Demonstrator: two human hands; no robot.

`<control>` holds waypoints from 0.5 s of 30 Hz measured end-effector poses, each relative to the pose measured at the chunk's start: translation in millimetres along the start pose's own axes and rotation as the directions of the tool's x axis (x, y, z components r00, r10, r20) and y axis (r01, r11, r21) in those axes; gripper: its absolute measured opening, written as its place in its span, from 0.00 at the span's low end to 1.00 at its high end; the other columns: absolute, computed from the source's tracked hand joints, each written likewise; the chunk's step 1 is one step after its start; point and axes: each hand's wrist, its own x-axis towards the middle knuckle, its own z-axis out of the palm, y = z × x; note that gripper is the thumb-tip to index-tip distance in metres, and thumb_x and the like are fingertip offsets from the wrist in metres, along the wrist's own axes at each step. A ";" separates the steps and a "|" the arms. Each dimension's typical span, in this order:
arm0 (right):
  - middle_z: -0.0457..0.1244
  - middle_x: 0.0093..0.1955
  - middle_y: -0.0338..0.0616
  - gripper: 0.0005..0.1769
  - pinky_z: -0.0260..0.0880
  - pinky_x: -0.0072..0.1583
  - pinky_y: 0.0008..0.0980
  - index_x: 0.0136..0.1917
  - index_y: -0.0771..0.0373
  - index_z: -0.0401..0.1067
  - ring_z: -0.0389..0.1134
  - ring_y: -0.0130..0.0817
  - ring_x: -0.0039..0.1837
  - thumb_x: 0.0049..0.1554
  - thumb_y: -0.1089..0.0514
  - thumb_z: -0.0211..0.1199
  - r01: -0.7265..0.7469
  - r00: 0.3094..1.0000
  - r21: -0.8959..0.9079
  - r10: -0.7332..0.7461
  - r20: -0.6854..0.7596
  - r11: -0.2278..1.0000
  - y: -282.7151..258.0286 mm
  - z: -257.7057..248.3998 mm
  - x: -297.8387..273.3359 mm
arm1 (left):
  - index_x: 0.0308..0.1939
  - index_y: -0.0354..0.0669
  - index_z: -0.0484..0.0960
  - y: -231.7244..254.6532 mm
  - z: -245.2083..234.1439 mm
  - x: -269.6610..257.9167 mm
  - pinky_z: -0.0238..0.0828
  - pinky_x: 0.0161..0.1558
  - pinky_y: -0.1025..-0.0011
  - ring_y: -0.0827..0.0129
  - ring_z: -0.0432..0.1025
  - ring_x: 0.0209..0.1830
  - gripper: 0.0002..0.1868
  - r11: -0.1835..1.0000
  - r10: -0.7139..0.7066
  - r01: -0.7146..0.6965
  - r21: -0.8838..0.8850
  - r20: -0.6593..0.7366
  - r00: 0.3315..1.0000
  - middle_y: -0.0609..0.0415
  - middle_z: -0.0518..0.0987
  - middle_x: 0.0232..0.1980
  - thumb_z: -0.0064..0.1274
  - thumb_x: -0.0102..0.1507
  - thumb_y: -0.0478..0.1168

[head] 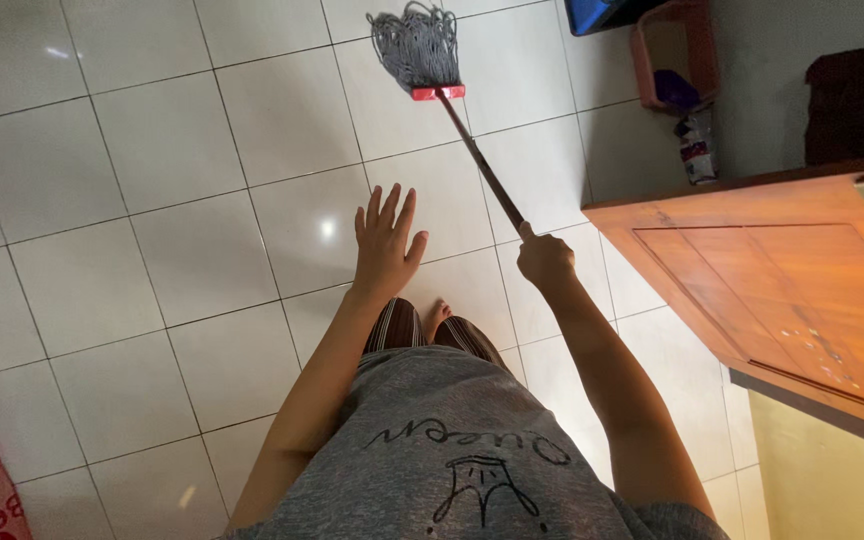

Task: The person wrings out a mop head in a bucket of water by hand and then uses a mop to clean the tiled floor of a hallway.

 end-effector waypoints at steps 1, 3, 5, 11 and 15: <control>0.70 0.52 0.54 0.31 0.74 0.55 0.52 0.80 0.49 0.54 0.73 0.53 0.56 0.65 0.47 0.48 0.005 1.000 -0.003 -0.005 0.017 1.000 5.8 4.6 -12.8 | 0.77 0.44 0.61 5.5 3.1 -2.5 0.41 0.72 0.32 0.42 0.46 0.82 0.34 1.000 0.008 -0.008 0.000 -0.003 1.000 0.41 0.58 0.80 0.49 0.70 0.50; 0.70 0.51 0.54 0.31 0.75 0.54 0.51 0.80 0.50 0.53 0.73 0.53 0.55 0.65 0.48 0.48 0.015 0.998 -0.009 -0.015 0.054 1.000 13.7 12.8 -41.8 | 0.78 0.44 0.60 15.4 8.3 -12.2 0.41 0.73 0.32 0.42 0.46 0.82 0.35 1.000 0.018 -0.018 -0.001 -0.009 1.000 0.41 0.58 0.80 0.50 0.69 0.50; 0.70 0.50 0.55 0.32 0.76 0.53 0.51 0.81 0.54 0.53 0.74 0.52 0.53 0.65 0.48 0.47 0.042 0.997 -0.062 -0.038 0.064 0.997 22.2 12.9 -68.5 | 0.78 0.45 0.60 24.8 11.7 -19.0 0.41 0.73 0.32 0.43 0.46 0.82 0.35 1.000 0.025 -0.025 0.002 -0.019 1.000 0.42 0.58 0.80 0.50 0.69 0.49; 0.71 0.46 0.54 0.33 0.74 0.51 0.50 0.79 0.58 0.54 0.74 0.51 0.50 0.63 0.49 0.49 0.080 0.994 -0.084 -0.074 0.077 0.993 36.7 0.2 -130.8 | 0.78 0.45 0.59 41.3 20.9 -44.5 0.40 0.72 0.31 0.41 0.45 0.82 0.35 0.999 0.052 -0.052 -0.004 -0.049 0.997 0.41 0.58 0.80 0.50 0.69 0.49; 0.70 0.44 0.53 0.33 0.75 0.43 0.46 0.79 0.57 0.56 0.74 0.47 0.45 0.61 0.58 0.49 0.103 0.993 -0.150 -0.111 -0.045 0.983 37.2 -5.7 -151.3 | 0.79 0.44 0.59 47.0 25.8 -57.3 0.40 0.72 0.30 0.40 0.44 0.82 0.35 0.998 0.056 -0.057 -0.005 -0.027 0.998 0.40 0.57 0.80 0.49 0.70 0.49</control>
